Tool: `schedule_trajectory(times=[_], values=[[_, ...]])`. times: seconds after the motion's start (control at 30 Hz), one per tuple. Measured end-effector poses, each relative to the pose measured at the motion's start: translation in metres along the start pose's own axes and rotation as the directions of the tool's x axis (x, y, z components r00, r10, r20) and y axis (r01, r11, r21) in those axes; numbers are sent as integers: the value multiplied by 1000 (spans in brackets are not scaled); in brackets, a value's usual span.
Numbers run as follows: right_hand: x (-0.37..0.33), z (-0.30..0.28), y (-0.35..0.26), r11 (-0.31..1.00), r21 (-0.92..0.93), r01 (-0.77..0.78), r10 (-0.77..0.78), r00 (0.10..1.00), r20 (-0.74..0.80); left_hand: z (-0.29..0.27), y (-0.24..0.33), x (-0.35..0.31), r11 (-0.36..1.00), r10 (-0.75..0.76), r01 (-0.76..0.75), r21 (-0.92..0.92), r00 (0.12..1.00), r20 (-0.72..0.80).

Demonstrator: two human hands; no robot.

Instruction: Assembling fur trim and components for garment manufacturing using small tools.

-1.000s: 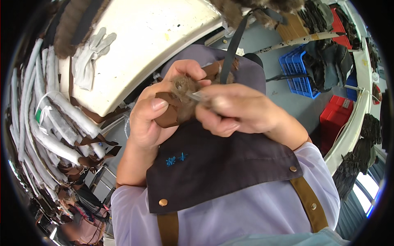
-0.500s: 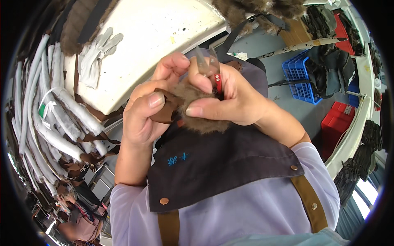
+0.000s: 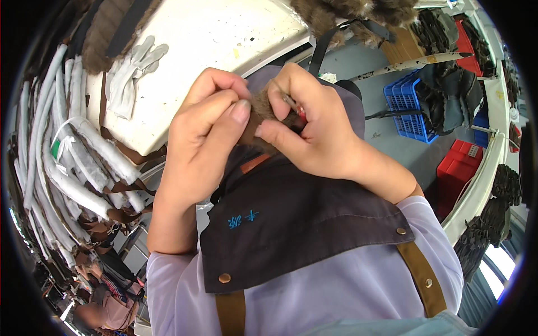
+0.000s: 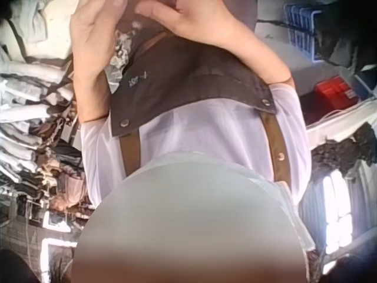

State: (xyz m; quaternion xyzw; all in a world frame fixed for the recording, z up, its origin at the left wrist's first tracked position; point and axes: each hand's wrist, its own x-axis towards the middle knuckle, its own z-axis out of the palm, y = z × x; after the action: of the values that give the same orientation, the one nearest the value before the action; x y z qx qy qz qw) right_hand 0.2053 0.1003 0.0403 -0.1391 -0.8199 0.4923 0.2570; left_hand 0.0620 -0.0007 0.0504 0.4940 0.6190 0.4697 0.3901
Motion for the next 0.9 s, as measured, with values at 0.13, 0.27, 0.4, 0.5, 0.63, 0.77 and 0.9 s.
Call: schedule_trajectory(times=[0.13,0.27,0.4,0.5,0.63,0.77,0.9], values=[[0,3,10,785,615,-82,104,995,1,17,-11,-7,749,-4,-13,-662,1000,-24],[1,11,14,573,804,-162,296,955,-19,35,-15,-6,542,-72,38,-839,997,-2],[2,11,20,879,476,-20,172,945,-278,39,-6,-7,436,-65,62,-898,997,38],[-2,-1,13,970,242,19,59,950,-308,33,-14,-15,483,-128,43,-875,992,-21],[-14,-18,-17,466,715,-522,338,851,401,27,-22,-10,479,0,-44,-876,999,-50],[-16,-13,-18,252,718,-649,220,761,611,24,-23,-6,606,82,-125,-785,992,-95],[-14,-13,-16,257,686,-680,172,731,660,22,-27,-3,547,147,-153,-823,985,-86]])
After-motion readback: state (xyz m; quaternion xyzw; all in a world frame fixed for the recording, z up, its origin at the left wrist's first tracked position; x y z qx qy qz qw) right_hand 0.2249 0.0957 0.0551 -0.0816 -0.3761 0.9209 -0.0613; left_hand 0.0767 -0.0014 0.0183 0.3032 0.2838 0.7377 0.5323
